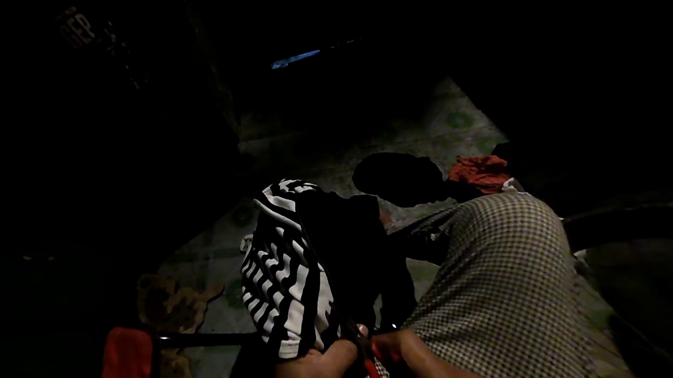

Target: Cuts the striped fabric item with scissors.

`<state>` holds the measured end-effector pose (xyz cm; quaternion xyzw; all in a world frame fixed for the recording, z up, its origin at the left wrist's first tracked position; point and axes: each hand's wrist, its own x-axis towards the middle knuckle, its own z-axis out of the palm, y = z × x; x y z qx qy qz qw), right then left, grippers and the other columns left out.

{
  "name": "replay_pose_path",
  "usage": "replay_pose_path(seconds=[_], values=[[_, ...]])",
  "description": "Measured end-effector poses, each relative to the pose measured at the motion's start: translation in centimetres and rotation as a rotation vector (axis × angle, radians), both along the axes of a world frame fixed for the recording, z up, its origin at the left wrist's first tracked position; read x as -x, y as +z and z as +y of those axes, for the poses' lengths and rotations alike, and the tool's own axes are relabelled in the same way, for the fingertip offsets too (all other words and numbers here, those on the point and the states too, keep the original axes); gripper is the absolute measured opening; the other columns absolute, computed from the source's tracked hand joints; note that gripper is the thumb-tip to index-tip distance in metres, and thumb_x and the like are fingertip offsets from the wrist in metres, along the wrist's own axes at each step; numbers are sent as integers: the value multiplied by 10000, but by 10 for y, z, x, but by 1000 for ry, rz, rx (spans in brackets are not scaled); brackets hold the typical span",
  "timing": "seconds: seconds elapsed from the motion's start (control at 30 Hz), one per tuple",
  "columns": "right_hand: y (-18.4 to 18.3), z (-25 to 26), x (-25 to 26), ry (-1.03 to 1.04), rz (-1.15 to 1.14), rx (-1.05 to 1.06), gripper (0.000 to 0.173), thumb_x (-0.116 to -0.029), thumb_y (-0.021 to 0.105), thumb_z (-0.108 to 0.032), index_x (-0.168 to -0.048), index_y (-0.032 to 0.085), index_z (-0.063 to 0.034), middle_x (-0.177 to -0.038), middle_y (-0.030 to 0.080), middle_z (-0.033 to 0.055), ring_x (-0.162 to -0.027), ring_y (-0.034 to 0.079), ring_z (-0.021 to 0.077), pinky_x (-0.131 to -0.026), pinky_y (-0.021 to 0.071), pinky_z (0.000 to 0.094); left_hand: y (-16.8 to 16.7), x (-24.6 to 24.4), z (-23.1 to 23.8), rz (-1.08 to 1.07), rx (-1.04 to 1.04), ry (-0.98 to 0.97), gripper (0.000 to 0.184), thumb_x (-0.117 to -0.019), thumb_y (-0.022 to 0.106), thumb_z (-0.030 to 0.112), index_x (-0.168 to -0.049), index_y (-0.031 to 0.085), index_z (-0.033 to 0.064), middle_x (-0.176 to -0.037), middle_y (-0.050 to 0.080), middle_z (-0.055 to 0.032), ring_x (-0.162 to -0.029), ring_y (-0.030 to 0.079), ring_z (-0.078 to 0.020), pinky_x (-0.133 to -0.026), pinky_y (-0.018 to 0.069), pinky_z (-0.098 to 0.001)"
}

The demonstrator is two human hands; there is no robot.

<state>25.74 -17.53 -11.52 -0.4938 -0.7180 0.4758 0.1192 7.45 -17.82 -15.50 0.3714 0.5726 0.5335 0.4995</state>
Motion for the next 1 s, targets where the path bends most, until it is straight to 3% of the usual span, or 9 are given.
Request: replay_pose_path(seconds=[0.1,0.33,0.6,1.0], values=[[2,-2,3,-12,11,-13,437,-976,679,-320,-1281,578,-25,-1001,702,136,-791,694,280,-660,576,488,2,3,-3,41,0,-5,312,-730,854,-31,-999,697,-19,-884,753,-21,-828,727,-87,-791,626,-270],[-4,-8,10,-56,-7,-73,457,-989,656,-307,-1309,553,3,-1071,690,163,-836,702,287,-680,584,474,10,7,-6,70,57,-39,259,-724,795,-70,-958,703,-8,-843,741,2,-794,712,-48,-753,617,-239],[-3,-12,12,-71,31,-81,462,-996,653,-298,-1308,546,25,-1077,685,177,-832,702,285,-688,591,469,6,8,-11,72,4,-57,303,-708,791,-84,-985,679,-32,-869,740,9,-826,708,-32,-779,611,-228],[-4,-9,11,-87,49,-38,464,-983,678,-322,-1292,548,-2,-1030,691,130,-812,693,238,-683,588,430,-3,4,-18,147,0,-78,248,-732,793,-55,-957,690,-38,-852,736,-6,-813,701,-24,-775,607,-217]])
